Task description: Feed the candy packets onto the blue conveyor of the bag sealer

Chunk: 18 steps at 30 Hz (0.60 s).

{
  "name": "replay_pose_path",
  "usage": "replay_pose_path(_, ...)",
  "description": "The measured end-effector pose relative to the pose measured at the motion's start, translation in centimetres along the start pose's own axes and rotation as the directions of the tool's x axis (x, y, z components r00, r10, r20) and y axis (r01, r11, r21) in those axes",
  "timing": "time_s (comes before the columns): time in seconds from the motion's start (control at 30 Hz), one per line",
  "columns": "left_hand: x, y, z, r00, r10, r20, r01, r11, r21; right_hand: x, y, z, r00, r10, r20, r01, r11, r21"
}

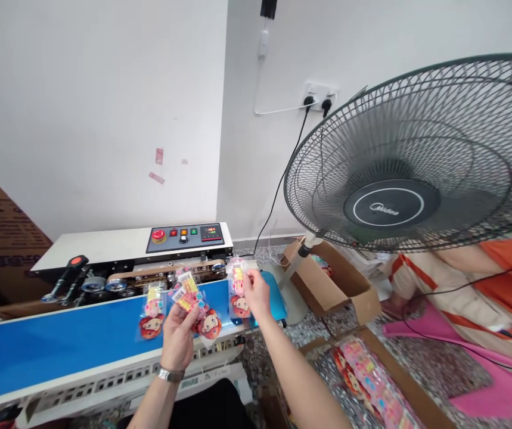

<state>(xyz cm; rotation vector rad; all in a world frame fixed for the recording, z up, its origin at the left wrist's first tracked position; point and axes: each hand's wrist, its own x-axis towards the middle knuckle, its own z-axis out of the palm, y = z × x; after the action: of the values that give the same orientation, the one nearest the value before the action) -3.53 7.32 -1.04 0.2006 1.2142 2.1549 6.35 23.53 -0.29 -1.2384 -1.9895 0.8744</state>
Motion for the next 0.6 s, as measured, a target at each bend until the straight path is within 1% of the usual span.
replay_pose_path(0.07, 0.1, 0.0, -0.1, 1.000, -0.012, -0.006, 0.012, 1.000, 0.006, 0.9, 1.0, 0.0, 0.999, 0.031, 0.019, -0.027, 0.986, -0.165)
replay_pose_path(0.13, 0.0, 0.1, 0.0, 0.999, -0.032, 0.002, 0.032, 0.999, 0.005, 1.5, 1.3, 0.6, 0.998, 0.038, 0.054, -0.023, 0.965, -0.261)
replay_pose_path(0.2, -0.1, 0.1, 0.2, 0.999, -0.046, 0.010, 0.046, 0.999, 0.007, 1.8, 0.9, 1.5, 0.992, 0.032, 0.118, 0.004, 0.954, -0.300)
replay_pose_path(0.27, -0.2, 0.2, 0.4, 0.998, -0.052, 0.027, 0.052, 0.999, 0.015, 1.7, 0.1, 2.3, 0.984, 0.007, 0.176, 0.043, 0.959, -0.281)
replay_pose_path(0.3, -0.3, 0.2, 0.5, 0.997, -0.056, 0.046, 0.055, 0.998, 0.017, 1.5, -0.4, 2.5, 0.982, -0.016, 0.190, 0.061, 0.971, -0.233)
replay_pose_path(0.33, -0.3, 0.2, 0.6, 0.996, -0.061, 0.072, 0.060, 0.998, 0.017, 1.1, -0.8, 2.7, 0.979, -0.040, 0.199, 0.071, 0.986, -0.149)
replay_pose_path(0.4, -0.4, 0.1, 0.7, 0.989, -0.073, 0.130, 0.070, 0.997, 0.025, 0.1, -1.8, 2.7, 0.965, -0.075, 0.251, 0.048, 0.992, 0.113)
replay_pose_path(0.47, -0.5, -0.2, 0.7, 0.981, -0.083, 0.173, 0.077, 0.996, 0.043, -1.3, -2.6, 2.5, 0.920, -0.137, 0.367, -0.007, 0.931, 0.365)
replay_pose_path(0.5, -0.5, -0.4, 0.7, 0.979, -0.086, 0.186, 0.078, 0.996, 0.052, -1.8, -2.9, 2.4, 0.898, -0.172, 0.406, -0.030, 0.895, 0.445)
replay_pose_path(0.53, -0.5, -0.6, 0.6, 0.977, -0.087, 0.194, 0.076, 0.995, 0.059, -2.3, -3.1, 2.3, 0.890, -0.195, 0.412, -0.039, 0.869, 0.494)
replay_pose_path(0.57, -0.5, -0.7, 0.6, 0.977, -0.084, 0.197, 0.072, 0.995, 0.064, -2.6, -3.1, 2.3, 0.900, -0.199, 0.387, -0.035, 0.853, 0.521)
replay_pose_path(0.6, -0.5, -0.9, 0.6, 0.978, -0.079, 0.195, 0.067, 0.995, 0.067, -2.6, -2.9, 2.2, 0.925, -0.181, 0.335, -0.027, 0.845, 0.533)
